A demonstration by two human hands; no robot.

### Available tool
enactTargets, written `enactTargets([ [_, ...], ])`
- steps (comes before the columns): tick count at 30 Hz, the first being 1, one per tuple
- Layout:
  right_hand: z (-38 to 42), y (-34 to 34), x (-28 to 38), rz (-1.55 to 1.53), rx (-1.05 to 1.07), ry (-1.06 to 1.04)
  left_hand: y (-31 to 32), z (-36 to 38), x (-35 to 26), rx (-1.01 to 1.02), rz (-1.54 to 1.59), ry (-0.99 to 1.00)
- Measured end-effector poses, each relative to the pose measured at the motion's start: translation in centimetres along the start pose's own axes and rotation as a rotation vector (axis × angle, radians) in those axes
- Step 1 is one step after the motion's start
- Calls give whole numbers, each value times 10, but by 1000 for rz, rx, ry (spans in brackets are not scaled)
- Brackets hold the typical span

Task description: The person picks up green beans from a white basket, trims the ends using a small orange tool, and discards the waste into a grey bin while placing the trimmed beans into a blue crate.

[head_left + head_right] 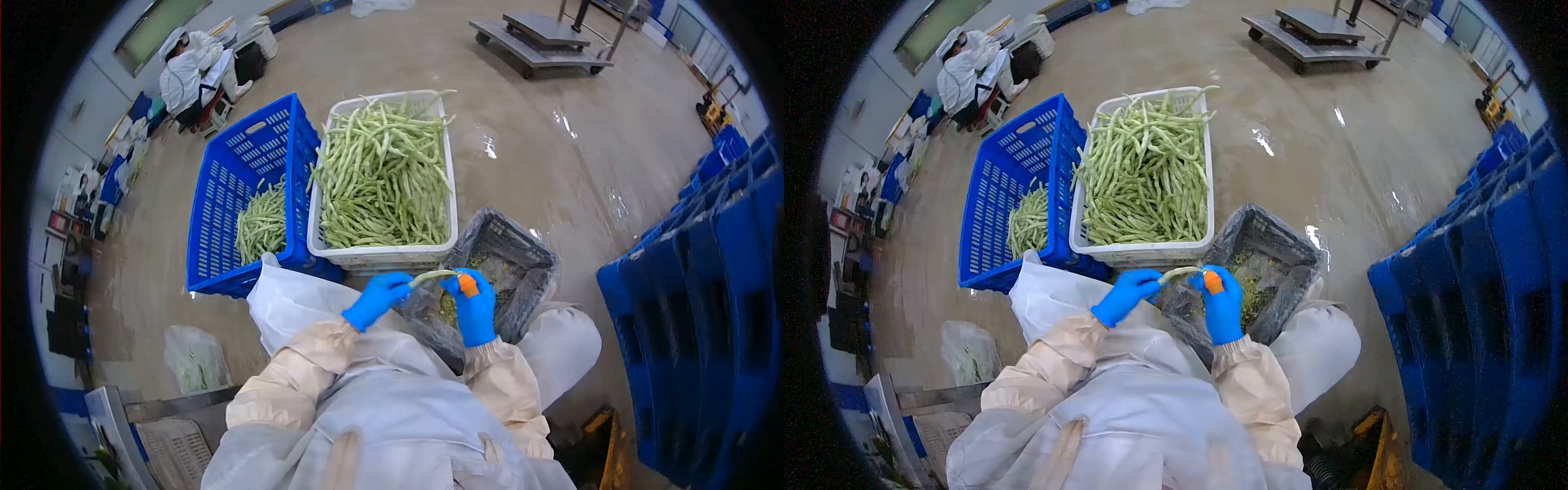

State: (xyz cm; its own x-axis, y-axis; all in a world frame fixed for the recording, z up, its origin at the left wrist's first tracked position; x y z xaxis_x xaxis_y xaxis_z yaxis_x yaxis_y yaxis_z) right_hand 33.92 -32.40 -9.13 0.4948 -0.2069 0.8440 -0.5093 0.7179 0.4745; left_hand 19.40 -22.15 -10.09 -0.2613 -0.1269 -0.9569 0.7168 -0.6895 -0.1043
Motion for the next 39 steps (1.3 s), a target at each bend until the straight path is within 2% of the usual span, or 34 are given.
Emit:
enactTargets([
  [1, 7, 12, -1, 64, 59, 19, 0, 1, 1, -12, 5, 2],
  [3, 13, 16, -12, 133, 115, 38, -4, 0, 10, -78, 323, -127],
  [4, 11, 10, -23, 363, 141, -47, -17, -6, -4, -71, 533, -86],
  [5, 8, 5, -37, 592, 168, -131, -46, -12, -17, -148, 648, -36],
  [6, -1, -12, -43, 558, 95, -243, -83, -17, -33, -230, 760, 17],
  [7, -7, -19, -42, 559, 103, -239, -134, -22, -45, -355, 636, 161],
  [8, -17, -40, -42, 623, 1, -178, -189, -16, -62, -483, 572, 228],
  [9, -24, -58, -40, 684, -104, -117, -233, -4, -89, -657, 301, 227],
  [10, -27, -61, -34, 683, -104, -113, -277, 4, -113, -833, 150, 367],
  [11, -28, -68, -19, 805, -186, -149, -305, 11, -135, -1003, -8, 508],
  [12, -27, -72, -6, 928, -267, -186, -314, 0, -142, -1002, -11, 505],
  [13, -27, -68, -2, 929, -268, -184, -304, 9, -180, -1183, -619, 746],
  [14, -22, -51, 20, 1040, -281, -427, -272, 9, -201, -1294, -1259, 962],
  [15, -13, -33, 36, 1144, -292, -674, -261, -27, -184, -1067, -1234, 882],
  [16, -14, -31, 33, 1147, -295, -675, -242, -66, -150, -844, -1197, 800],
  [17, -19, -29, 21, 1120, -223, -612, -240, -104, -100, -747, -1135, 591],
  [18, -21, -28, 10, 1093, -155, -549, -207, -131, -63, -467, -1530, 479],
  [20, -22, -27, 7, 1092, -141, -525, -167, -146, -26, -419, -1780, 692],
  [21, -23, -26, 4, 1082, -120, -500, -163, -154, -14, -419, -1771, 707],
  [23, -23, -27, 8, 1077, -134, -525, -172, -175, 23, -323, -1892, 386],
  [27, -22, -28, 5, 1044, -114, -488, -163, -170, 18, -286, -1844, 500],
  [29, -21, -26, 4, 1020, -106, -492, -173, -167, 14, -288, -1853, 487],
  [31, -19, -29, 3, 959, -107, -444, -193, -163, -5, -436, -1700, 390],
  [32, -18, -30, 3, 955, -107, -443, -199, -157, -19, -484, -1559, 434],
  [33, -19, -34, 0, 909, -121, -396, -202, -156, -26, -485, -1566, 430],
  [35, -19, -39, -4, 858, -130, -350, -208, -145, -56, -580, -1241, 592],
  [37, -19, -37, -3, 873, -115, -351, -192, -128, -88, -593, -1197, 650],
  [39, -19, -43, -2, 830, -141, -316, -169, -108, -121, -553, -864, 686],
])
Point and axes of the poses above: each hand's wrist, its own z-axis away from the middle knuckle, its own y-axis out of the palm, x = y × z, the point moved 10 cm from there along -z, towards the middle knuckle, and after that the axes turned 10 degrees about -x, right-handed, at the moved point
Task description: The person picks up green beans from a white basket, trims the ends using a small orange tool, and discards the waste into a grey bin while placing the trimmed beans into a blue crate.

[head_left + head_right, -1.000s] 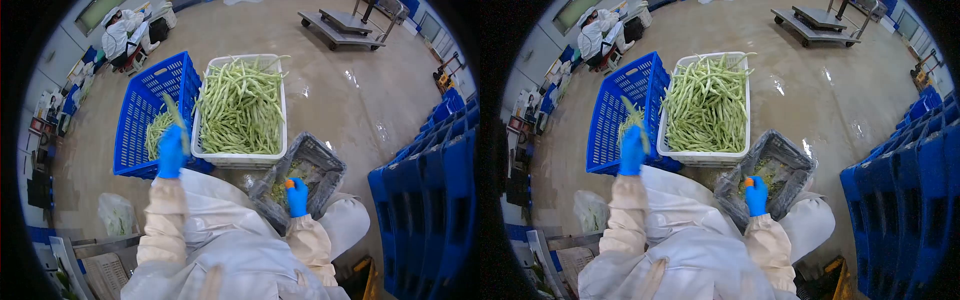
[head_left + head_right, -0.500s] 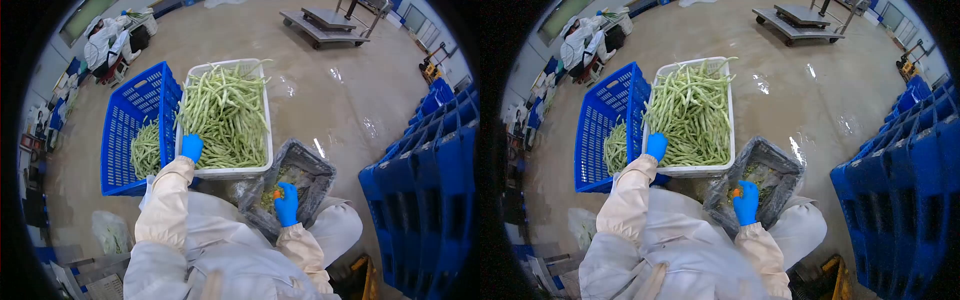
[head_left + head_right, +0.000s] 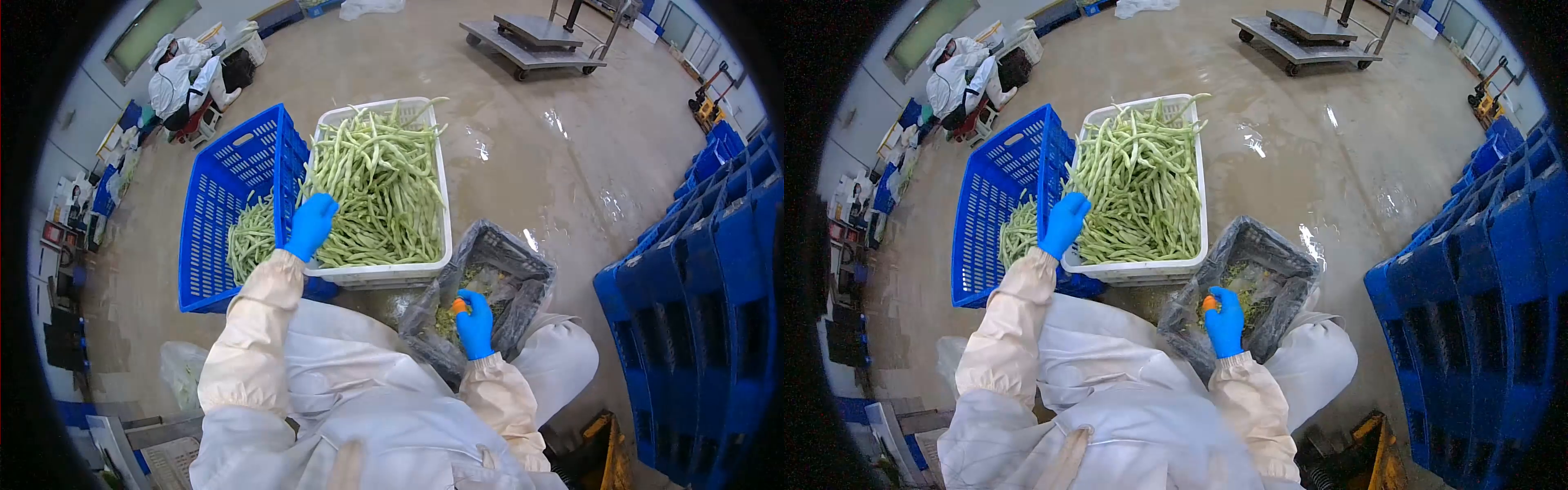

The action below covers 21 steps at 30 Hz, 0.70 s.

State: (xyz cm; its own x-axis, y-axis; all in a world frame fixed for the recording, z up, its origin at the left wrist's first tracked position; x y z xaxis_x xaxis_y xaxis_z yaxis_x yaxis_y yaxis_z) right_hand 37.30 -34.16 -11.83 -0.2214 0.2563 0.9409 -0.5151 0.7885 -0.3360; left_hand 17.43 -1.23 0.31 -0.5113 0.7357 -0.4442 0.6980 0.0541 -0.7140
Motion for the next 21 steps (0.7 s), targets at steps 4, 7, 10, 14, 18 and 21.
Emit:
enactTargets([
  [4, -16, -47, 8, -129, -345, -52, 23, 31, -112, 167, 308, -31],
  [7, -17, -91, 9, -250, -661, -6, 52, 85, -208, 450, 322, 364],
  [10, -16, -115, 27, -201, -717, -16, 73, 96, -192, 553, 353, 386],
  [14, -21, -103, 36, -73, -596, -196, 85, 51, 13, 236, -403, 111],
  [18, -24, -84, 33, -93, -533, -119, 86, 71, 97, 370, -825, 168],
  [21, -26, -75, 37, -74, -466, -109, 95, 77, 105, 465, -861, 182],
])
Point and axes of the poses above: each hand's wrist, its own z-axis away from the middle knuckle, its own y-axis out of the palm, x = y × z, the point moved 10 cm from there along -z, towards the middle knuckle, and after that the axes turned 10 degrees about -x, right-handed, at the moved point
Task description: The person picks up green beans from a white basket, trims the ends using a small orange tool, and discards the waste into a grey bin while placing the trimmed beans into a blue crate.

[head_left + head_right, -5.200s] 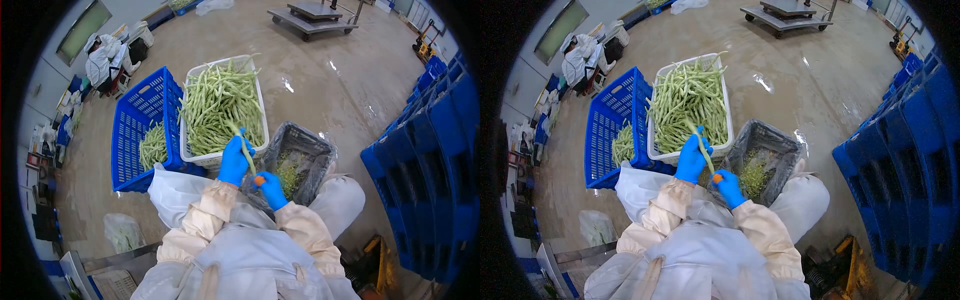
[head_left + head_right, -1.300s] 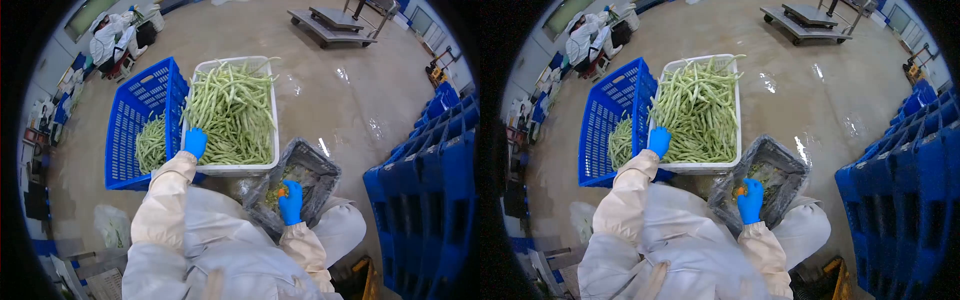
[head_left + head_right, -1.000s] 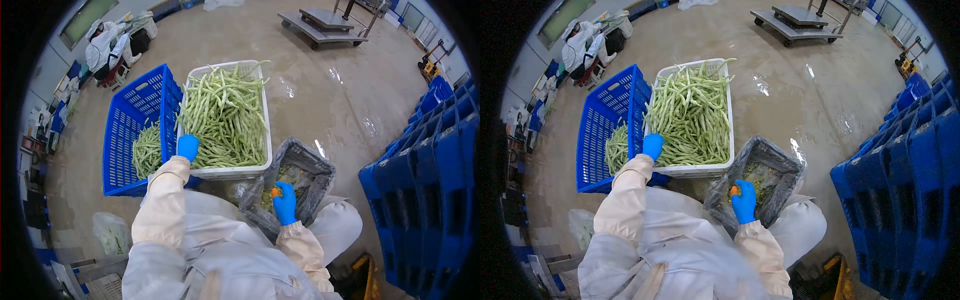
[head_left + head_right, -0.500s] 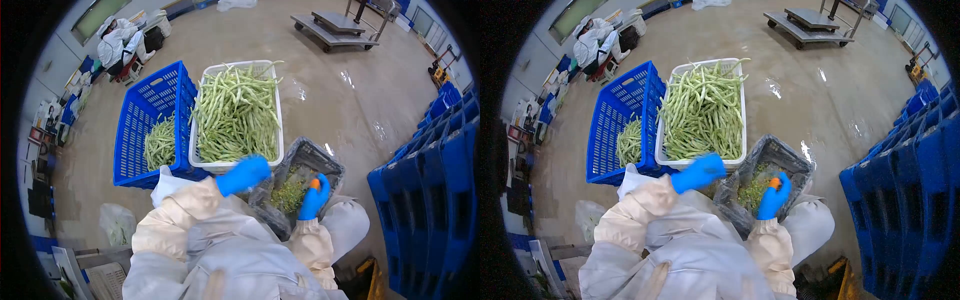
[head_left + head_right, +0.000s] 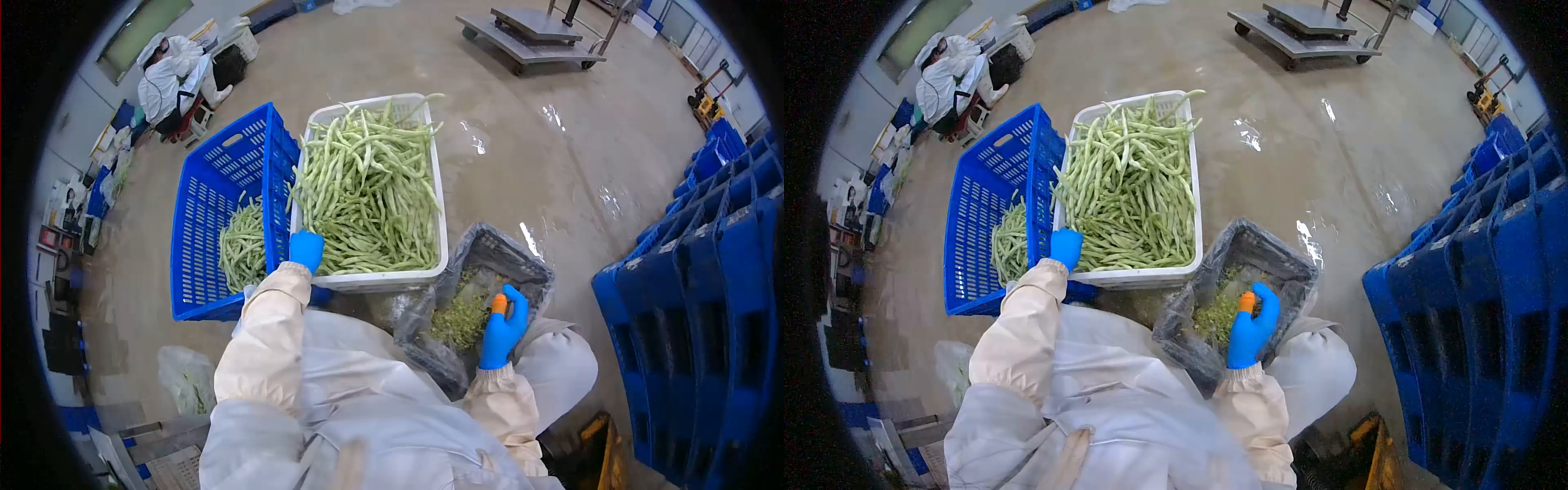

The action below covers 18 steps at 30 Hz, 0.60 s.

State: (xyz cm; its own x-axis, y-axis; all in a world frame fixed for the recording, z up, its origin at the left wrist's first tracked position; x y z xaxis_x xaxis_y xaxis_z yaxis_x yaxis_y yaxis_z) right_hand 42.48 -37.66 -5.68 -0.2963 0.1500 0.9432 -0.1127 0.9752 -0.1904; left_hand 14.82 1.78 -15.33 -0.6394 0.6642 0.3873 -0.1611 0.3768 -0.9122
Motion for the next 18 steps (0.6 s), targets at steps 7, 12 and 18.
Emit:
enactTargets([
  [7, 11, 9, -3, -25, 78, 40, -122, -3, 39, -450, 267, -51],
  [12, 34, 39, 19, -76, 265, -25, -221, 14, 48, -428, 789, -255],
  [18, 78, 76, 49, -582, 766, 314, -252, 36, -46, -196, 1324, -279],
])
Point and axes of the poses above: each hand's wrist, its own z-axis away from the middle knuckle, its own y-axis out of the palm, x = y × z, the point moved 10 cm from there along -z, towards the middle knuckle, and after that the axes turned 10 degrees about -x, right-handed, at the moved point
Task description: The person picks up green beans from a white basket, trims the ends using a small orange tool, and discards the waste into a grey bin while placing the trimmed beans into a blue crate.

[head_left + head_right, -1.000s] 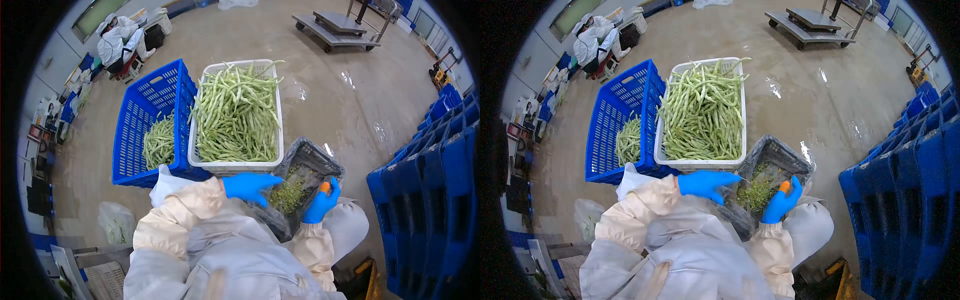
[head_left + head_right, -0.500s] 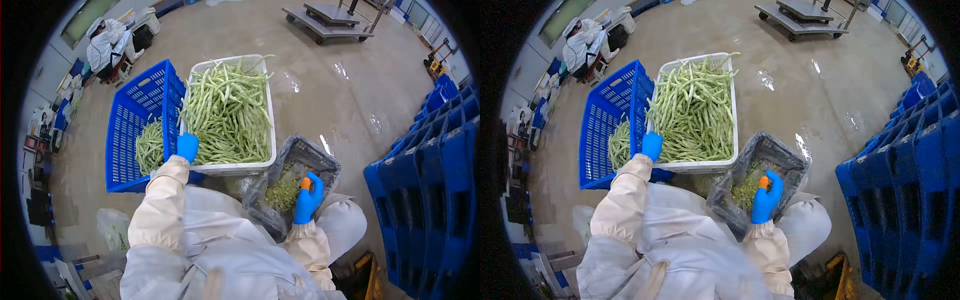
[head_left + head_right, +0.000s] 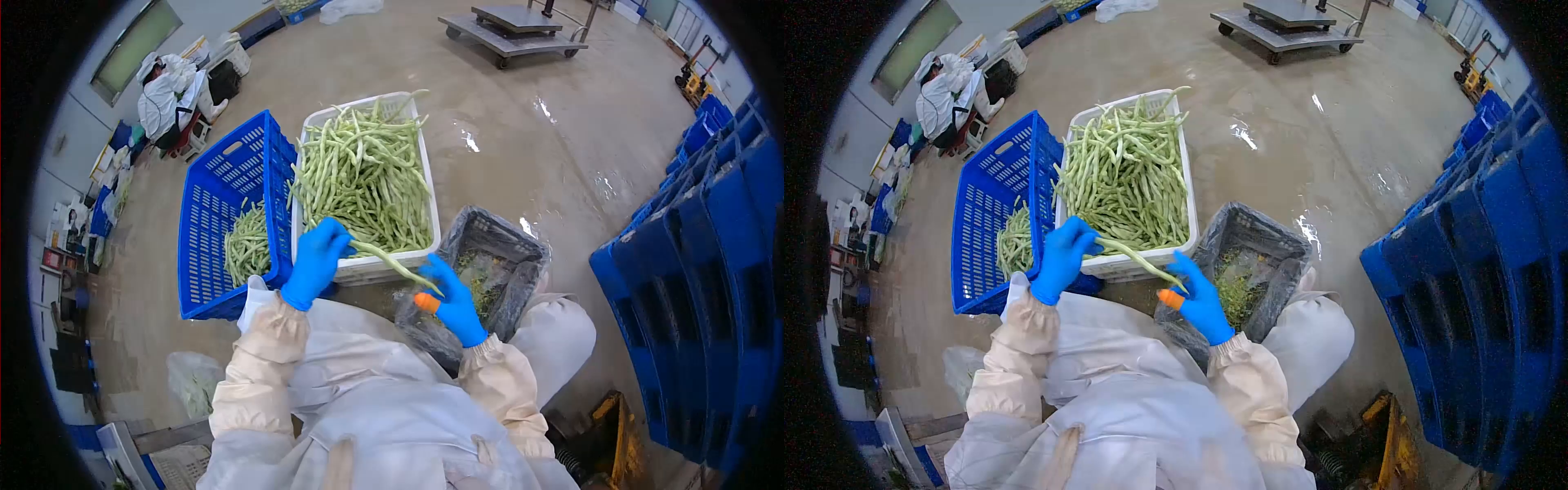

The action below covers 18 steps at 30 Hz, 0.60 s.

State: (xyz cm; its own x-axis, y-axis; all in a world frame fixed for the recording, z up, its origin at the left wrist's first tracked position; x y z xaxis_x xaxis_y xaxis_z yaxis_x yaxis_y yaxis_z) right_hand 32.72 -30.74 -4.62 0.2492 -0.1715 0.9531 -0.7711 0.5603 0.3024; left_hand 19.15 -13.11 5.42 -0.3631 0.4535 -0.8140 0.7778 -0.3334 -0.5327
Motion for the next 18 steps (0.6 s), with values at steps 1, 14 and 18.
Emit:
enactTargets([
  [1, 3, -4, 0, 1, -4, -5, 10, 5, -3, 31, 73, -43],
  [14, 11, -27, 10, -201, -137, 169, 102, 50, 27, 47, 736, -501],
  [18, 7, -31, -1, -12, -61, 72, 88, 43, 27, 3, 686, -470],
])
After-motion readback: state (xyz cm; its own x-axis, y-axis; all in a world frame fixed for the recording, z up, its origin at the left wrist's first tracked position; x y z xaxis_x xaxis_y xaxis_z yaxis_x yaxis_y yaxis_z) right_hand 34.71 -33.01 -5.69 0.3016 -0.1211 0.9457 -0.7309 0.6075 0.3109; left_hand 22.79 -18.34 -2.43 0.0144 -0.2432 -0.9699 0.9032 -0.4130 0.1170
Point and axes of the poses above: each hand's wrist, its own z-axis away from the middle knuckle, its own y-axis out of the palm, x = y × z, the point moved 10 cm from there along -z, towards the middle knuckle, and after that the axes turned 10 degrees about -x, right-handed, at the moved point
